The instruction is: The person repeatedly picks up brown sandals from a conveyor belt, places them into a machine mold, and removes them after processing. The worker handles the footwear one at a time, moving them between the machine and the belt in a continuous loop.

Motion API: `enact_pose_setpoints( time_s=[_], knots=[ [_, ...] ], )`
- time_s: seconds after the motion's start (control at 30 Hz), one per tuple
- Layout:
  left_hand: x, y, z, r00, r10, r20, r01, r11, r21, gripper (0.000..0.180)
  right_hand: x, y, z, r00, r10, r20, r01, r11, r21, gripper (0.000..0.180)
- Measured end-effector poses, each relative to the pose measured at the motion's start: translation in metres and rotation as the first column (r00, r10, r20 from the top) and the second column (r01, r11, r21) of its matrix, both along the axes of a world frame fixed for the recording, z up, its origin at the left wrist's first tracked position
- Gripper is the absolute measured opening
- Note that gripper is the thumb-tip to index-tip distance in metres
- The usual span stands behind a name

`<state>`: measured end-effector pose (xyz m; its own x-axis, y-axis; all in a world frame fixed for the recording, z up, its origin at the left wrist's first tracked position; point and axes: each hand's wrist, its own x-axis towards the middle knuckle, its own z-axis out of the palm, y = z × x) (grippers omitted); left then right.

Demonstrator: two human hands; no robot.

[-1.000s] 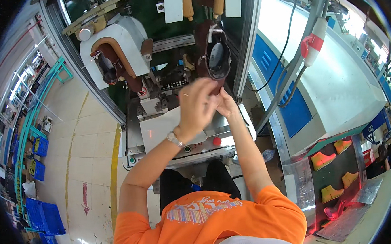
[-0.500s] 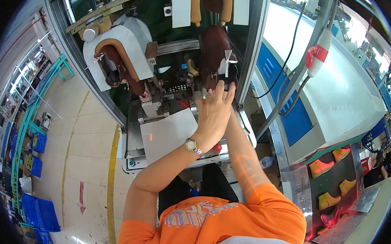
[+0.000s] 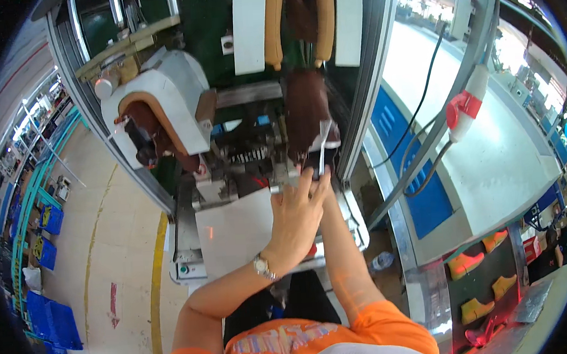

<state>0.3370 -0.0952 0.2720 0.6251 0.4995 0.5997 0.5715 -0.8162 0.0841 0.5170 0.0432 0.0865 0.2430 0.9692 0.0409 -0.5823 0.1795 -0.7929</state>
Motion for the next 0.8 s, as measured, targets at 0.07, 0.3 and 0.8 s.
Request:
enact_pose_setpoints(
  time_s=[0.07,0.3,0.8],
  knots=[
    [-0.001,-0.001,-0.005,1.000,0.004,-0.019,-0.004,1.000,0.021,0.058,-0.003,-0.008,-0.006,1.000,0.007,-0.024,-0.008,1.000,-0.024,0.024],
    [0.001,0.004,0.007,0.997,-0.027,-0.071,0.029,0.999,0.017,0.050,0.000,0.002,0.001,0.997,0.016,-0.079,-0.018,1.000,-0.025,0.023],
    [0.007,0.003,-0.005,1.000,-0.011,0.005,0.011,1.000,0.014,0.046,0.000,-0.002,0.004,0.986,-0.040,-0.165,0.038,0.999,-0.013,0.023]
  ],
)
